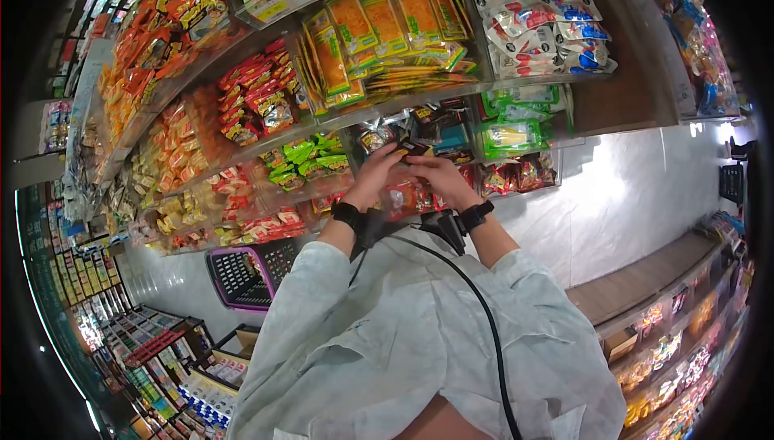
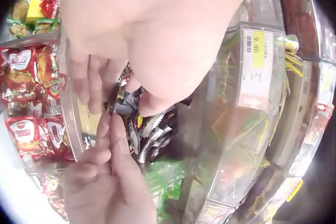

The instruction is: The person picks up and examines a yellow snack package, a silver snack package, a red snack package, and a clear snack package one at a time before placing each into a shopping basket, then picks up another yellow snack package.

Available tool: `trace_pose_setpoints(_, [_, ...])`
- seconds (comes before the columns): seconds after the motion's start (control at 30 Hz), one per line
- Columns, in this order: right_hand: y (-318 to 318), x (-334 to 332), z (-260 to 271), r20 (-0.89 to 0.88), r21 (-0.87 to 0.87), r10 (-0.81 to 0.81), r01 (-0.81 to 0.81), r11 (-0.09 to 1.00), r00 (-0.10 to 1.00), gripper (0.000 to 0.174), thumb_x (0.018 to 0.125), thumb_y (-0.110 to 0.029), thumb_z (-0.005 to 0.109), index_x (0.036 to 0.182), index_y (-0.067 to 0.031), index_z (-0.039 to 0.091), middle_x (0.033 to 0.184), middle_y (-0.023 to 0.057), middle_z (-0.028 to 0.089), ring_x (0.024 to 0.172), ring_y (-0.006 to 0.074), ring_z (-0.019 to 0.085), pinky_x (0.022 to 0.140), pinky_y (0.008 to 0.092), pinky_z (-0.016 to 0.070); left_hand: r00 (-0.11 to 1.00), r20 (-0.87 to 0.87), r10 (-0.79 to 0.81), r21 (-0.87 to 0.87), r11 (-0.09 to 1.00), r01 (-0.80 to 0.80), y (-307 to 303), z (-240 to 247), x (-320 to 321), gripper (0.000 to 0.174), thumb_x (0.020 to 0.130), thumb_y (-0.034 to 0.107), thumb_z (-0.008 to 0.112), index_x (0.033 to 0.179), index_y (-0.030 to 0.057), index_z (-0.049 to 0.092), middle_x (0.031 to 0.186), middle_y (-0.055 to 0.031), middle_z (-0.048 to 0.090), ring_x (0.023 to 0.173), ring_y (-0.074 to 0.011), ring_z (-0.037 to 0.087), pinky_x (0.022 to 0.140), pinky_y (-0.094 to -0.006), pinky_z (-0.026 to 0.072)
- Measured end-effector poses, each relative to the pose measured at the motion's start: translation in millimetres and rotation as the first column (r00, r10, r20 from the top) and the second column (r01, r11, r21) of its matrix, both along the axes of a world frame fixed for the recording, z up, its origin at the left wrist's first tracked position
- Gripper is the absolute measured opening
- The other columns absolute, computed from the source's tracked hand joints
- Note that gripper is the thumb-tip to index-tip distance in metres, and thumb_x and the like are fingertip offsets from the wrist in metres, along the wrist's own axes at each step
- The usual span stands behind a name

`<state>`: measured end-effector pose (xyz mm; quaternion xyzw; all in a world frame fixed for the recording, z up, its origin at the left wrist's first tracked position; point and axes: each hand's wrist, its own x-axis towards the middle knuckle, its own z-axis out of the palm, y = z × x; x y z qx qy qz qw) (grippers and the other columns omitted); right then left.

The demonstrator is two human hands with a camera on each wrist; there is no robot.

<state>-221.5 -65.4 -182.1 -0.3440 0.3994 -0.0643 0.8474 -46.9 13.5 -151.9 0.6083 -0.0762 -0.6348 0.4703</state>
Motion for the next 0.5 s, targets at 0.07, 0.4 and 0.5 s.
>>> trace_pose_setpoints(0.07, [3, -12, 5, 0.031, -0.049, 0.008, -0.007, 0.999, 0.999, 0.038, 0.099, -0.017, 0.067, 0.135, -0.0025, 0.064, 0.108, 0.0021, 0.071, 0.092, 0.0091, 0.065, 0.083, 0.0242, 0.0540, 0.995, 0.081, -0.061, -0.014, 0.998, 0.062, 13, -6, 3, 0.046, 0.101, 0.016, 0.061, 0.144, 0.0022, 0.052, 0.124, -0.0109, 0.069, 0.110, -0.0193, 0.068, 0.094, -0.0325, 0.0541])
trace_pose_setpoints(0.4, [48, -52, 60, 0.047, -0.906, -0.038, 0.059, 0.420, 0.998, 0.037, 0.091, -0.013, 0.076, 0.126, -0.0024, 0.068, 0.109, 0.0043, 0.071, 0.098, 0.0126, 0.066, 0.087, 0.0276, 0.0539, 0.904, 0.344, -0.253, -0.142, 0.938, 0.317, 73, 54, -8, 0.029, 0.099, 0.016, 0.066, 0.121, -0.0031, 0.067, 0.109, -0.0108, 0.076, 0.097, -0.0132, 0.070, 0.089, -0.0259, 0.0524])
trace_pose_setpoints(0.5, [79, -55, 91, -0.044, -0.775, 0.076, -0.082, 0.627, 0.996, 0.033, 0.092, -0.013, 0.074, 0.122, -0.0008, 0.069, 0.107, 0.0030, 0.068, 0.096, 0.0105, 0.065, 0.085, 0.0268, 0.0532, 0.931, 0.299, -0.210, -0.179, 0.946, 0.270, 106, 98, -11, 0.025, 0.102, 0.021, 0.064, 0.114, -0.0008, 0.069, 0.101, -0.0077, 0.076, 0.089, -0.0113, 0.068, 0.083, -0.0246, 0.0504])
